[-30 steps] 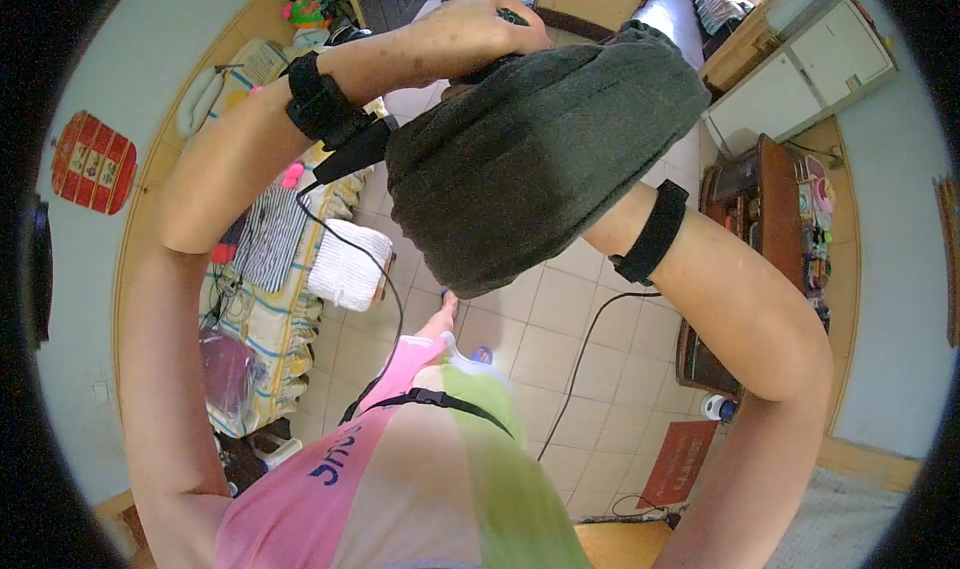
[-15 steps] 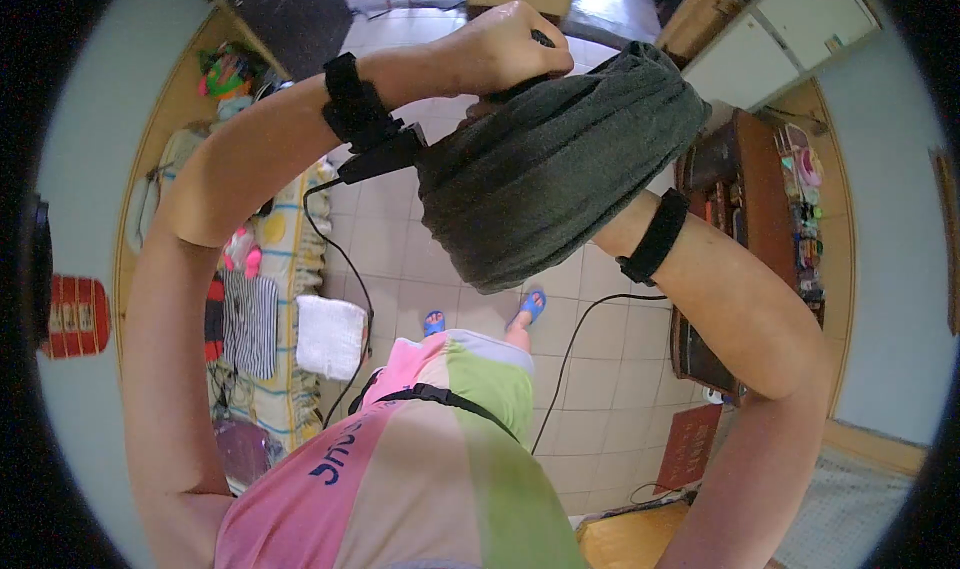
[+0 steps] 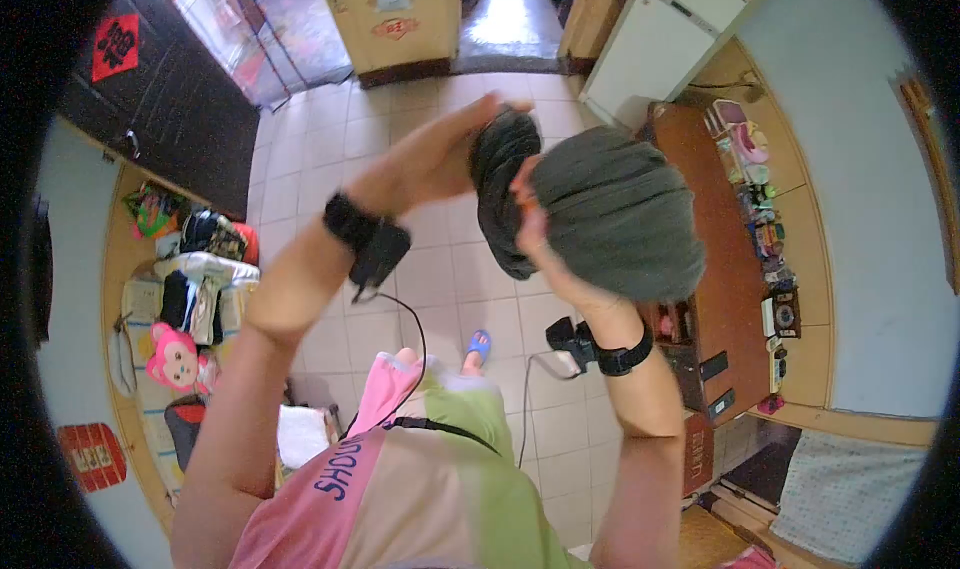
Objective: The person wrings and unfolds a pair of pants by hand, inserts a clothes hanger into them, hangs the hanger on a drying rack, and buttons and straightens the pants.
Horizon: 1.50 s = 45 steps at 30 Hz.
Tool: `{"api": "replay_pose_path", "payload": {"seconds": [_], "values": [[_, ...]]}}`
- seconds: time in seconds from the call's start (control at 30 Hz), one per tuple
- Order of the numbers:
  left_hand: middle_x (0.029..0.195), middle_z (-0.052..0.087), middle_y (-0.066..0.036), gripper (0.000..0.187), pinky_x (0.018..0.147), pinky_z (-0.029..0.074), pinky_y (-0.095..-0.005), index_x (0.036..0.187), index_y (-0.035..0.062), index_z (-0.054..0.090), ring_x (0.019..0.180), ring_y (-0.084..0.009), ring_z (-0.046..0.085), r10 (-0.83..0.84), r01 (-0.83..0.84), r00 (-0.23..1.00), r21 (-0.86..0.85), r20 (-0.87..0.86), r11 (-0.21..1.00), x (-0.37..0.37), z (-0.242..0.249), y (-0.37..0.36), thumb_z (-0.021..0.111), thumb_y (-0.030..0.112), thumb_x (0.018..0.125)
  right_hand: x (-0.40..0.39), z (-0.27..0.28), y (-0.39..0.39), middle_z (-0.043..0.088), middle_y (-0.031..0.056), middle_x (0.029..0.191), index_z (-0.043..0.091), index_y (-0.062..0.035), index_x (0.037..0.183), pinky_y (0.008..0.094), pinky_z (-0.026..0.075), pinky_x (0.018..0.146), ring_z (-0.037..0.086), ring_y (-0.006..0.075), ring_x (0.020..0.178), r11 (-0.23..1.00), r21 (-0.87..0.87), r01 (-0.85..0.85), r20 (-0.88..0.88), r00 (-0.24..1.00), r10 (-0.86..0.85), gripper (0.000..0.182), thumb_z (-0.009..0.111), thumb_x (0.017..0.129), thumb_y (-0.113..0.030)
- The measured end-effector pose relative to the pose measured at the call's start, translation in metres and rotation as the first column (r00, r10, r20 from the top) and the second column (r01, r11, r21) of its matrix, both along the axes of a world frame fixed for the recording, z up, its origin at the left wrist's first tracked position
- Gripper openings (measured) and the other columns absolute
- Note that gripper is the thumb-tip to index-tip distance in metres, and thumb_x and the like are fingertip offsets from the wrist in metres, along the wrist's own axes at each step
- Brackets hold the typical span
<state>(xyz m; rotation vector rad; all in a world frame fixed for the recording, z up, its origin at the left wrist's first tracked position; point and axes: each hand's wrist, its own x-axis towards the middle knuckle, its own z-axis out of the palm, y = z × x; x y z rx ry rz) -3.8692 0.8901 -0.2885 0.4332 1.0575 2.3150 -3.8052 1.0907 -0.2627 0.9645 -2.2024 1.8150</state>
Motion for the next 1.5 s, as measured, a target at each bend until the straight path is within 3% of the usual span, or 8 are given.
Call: {"api": "replay_pose_path", "payload": {"seconds": [0.1, 0.23, 0.37, 0.5, 0.67, 0.87, 1.33, 1.5], "values": [[0.13, 0.062, -0.008, 0.051, 0.107, 0.044, -0.039, 0.126, 0.0085, 0.056, 0.12, -0.0203, 0.058, 0.005, -0.115, 0.957, 0.364, 0.291, 0.924, 0.016, -0.03, 0.04, 0.051, 0.052, 0.1, -0.039, -0.01, 0.006, 0.06, 0.0081, 0.098, 0.06, 0.0009, 0.095, 0.0342, 0.045, 0.093, 0.057, 0.0205, 0.094, 0.692, -0.709, 0.141, 0.289, 0.952, 0.102, 0.006, 0.057, 0.092, -0.004], [0.128, 0.062, -0.007, 0.048, 0.107, 0.044, -0.0385, 0.124, 0.008, 0.058, 0.118, -0.0208, 0.059, -0.041, -0.16, 0.889, 0.393, 0.455, 0.905, -0.007, -0.066, 0.055, 0.049, 0.05, 0.102, -0.054, -0.041, -0.004, 0.06, 0.0079, 0.096, 0.06, 0.0007, 0.094, 0.0344, 0.044, 0.094, 0.057, 0.0197, 0.097, 0.834, -0.489, 0.254, 0.239, 0.959, -0.152, 0.004, 0.057, 0.094, -0.003], [0.071, 0.061, 0.001, 0.031, 0.066, 0.052, -0.0298, 0.096, 0.0092, 0.056, 0.066, -0.0134, 0.06, -0.099, -0.075, 0.696, 0.209, 0.712, 0.975, -0.039, -0.052, 0.031, 0.052, 0.039, 0.104, -0.069, -0.006, -0.018, 0.064, 0.0075, 0.104, 0.057, -0.0074, 0.095, 0.0406, 0.041, 0.102, 0.061, 0.0235, 0.108, 0.964, 0.254, 0.078, -0.247, 0.969, -0.013, 0.011, 0.062, 0.087, -0.013], [0.056, 0.042, 0.006, 0.021, 0.042, 0.037, -0.0225, 0.087, 0.0072, 0.053, 0.046, -0.0065, 0.043, -0.128, 0.115, 0.874, 0.056, 0.469, 0.992, -0.074, -0.01, -0.014, 0.056, 0.022, 0.102, -0.111, -0.018, -0.042, 0.067, 0.0044, 0.111, 0.06, -0.0112, 0.096, 0.0387, 0.039, 0.107, 0.059, 0.0224, 0.121, 0.801, 0.581, -0.148, -0.373, 0.826, 0.423, 0.016, 0.069, 0.086, -0.021], [0.102, 0.066, -0.008, 0.046, 0.087, 0.05, -0.0309, 0.122, -0.0008, 0.055, 0.095, -0.0122, 0.057, -0.049, -0.014, 0.992, -0.475, -0.12, 0.88, -0.155, -0.005, -0.076, 0.076, 0.018, 0.087, -0.184, -0.009, -0.108, 0.067, 0.0045, 0.109, 0.06, -0.0103, 0.096, 0.0387, 0.04, 0.105, 0.059, 0.0222, 0.119, 0.561, 0.787, -0.257, -0.309, 0.623, 0.718, 0.017, 0.069, 0.086, -0.021], [0.106, 0.067, -0.013, 0.054, 0.091, 0.049, -0.0332, 0.123, -0.0009, 0.052, 0.098, -0.0149, 0.058, -0.096, -0.357, 0.829, -0.653, -0.551, 0.668, -0.251, -0.002, -0.164, 0.08, 0.014, 0.079, -0.292, -0.006, -0.205, 0.067, 0.0046, 0.106, 0.06, -0.0092, 0.097, 0.0388, 0.041, 0.103, 0.059, 0.022, 0.117, 0.461, 0.793, -0.399, -0.202, 0.542, 0.816, 0.018, 0.069, 0.086, -0.021], [0.113, 0.069, -0.018, 0.053, 0.096, 0.051, -0.0378, 0.123, 0.001, 0.055, 0.108, -0.0262, 0.067, 0.059, -0.725, 0.666, -0.627, -0.744, 0.286, -0.415, 0.023, -0.3, 0.08, 0.014, 0.078, -0.485, 0.003, -0.319, 0.066, 0.0048, 0.1, 0.06, -0.0068, 0.098, 0.0389, 0.043, 0.098, 0.06, 0.0214, 0.11, 0.184, 0.726, -0.663, 0.107, 0.373, 0.922, 0.021, 0.069, 0.086, -0.021], [0.112, 0.069, -0.019, 0.054, 0.095, 0.052, -0.0381, 0.123, 0.0012, 0.055, 0.107, -0.0281, 0.067, 0.062, -0.707, 0.677, -0.624, -0.733, 0.334, -0.474, 0.023, -0.272, 0.08, 0.017, 0.079, -0.542, -0.001, -0.304, 0.065, 0.0049, 0.098, 0.06, -0.0059, 0.099, 0.0389, 0.044, 0.097, 0.06, 0.0212, 0.108, 0.155, 0.73, -0.665, 0.128, 0.356, 0.926, 0.021, 0.069, 0.086, -0.021]]}}
